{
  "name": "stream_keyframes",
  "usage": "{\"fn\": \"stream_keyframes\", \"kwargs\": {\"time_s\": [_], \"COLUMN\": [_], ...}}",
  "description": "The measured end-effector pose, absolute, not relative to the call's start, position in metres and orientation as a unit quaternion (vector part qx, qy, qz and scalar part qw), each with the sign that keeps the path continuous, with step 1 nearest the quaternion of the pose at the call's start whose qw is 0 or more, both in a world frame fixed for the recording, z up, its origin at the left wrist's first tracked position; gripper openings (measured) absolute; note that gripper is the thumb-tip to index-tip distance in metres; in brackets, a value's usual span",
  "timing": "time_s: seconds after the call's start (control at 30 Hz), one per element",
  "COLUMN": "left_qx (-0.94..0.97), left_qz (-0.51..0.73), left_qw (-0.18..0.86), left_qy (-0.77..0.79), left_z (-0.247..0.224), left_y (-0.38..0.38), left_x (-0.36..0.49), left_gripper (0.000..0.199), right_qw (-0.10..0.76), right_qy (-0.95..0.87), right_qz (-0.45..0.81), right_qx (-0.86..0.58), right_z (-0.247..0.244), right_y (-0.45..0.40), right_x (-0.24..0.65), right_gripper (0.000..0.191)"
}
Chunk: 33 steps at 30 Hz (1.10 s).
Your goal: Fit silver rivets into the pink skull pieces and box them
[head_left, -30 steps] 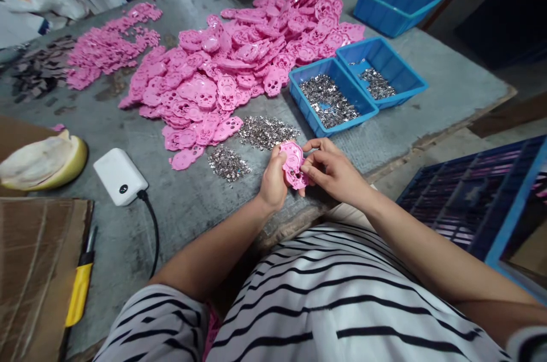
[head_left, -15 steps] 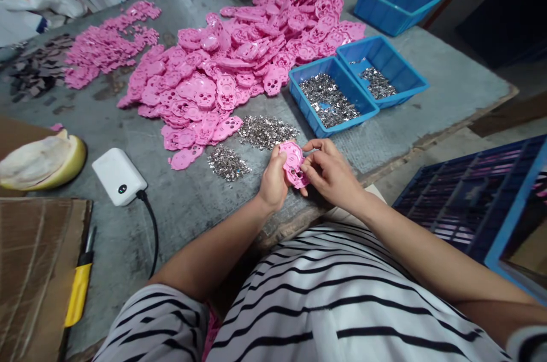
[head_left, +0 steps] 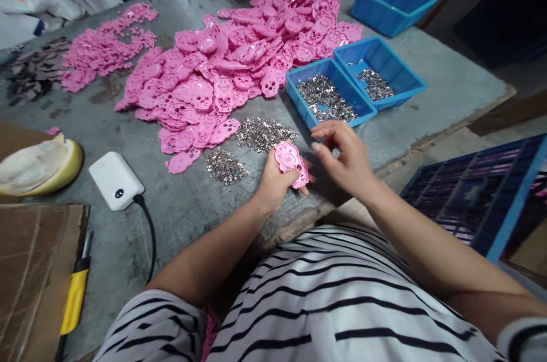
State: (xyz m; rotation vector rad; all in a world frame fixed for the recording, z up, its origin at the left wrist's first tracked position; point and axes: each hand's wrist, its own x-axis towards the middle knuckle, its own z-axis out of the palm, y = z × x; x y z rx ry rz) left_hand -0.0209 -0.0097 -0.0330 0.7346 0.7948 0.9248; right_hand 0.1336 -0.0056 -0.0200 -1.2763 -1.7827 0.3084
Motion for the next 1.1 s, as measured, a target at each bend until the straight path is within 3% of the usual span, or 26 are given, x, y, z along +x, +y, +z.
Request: {"fn": "stream_keyframes", "kwargs": {"time_s": [0.13,0.3,0.37,0.6,1.1], "left_qx": [0.363,0.354,0.349,0.327,0.324], "left_qz": [0.415,0.419,0.424,0.415,0.411], "left_qw": [0.755,0.756,0.755,0.767,0.770], "left_qy": [0.356,0.358,0.359,0.365,0.366], "left_z": [-0.032,-0.032,-0.031,-0.027,-0.028], "left_y": [-0.009,-0.009,-0.010,-0.009,-0.007], "left_x": [-0.022,-0.021,-0.021,-0.019,-0.018], "left_gripper": [0.065,0.063,0.062,0.061,0.065], "right_qw": [0.388,0.065,0.012,0.079,0.254], "right_qy": [-0.706,-0.737,-0.728,-0.718,-0.653], "right_qz": [0.031,0.056,0.063,0.050,0.012], "right_qx": [-0.591,-0.671,-0.683,-0.690,-0.713], "right_z": [-0.006,-0.016,-0.015,0.001,0.006], "right_y": [0.049,0.107,0.110,0.092,0.091], "right_x": [0.166,0.185,0.181,0.172,0.183], "right_gripper": [0.013,0.004,0.005,0.016,0.016]}}
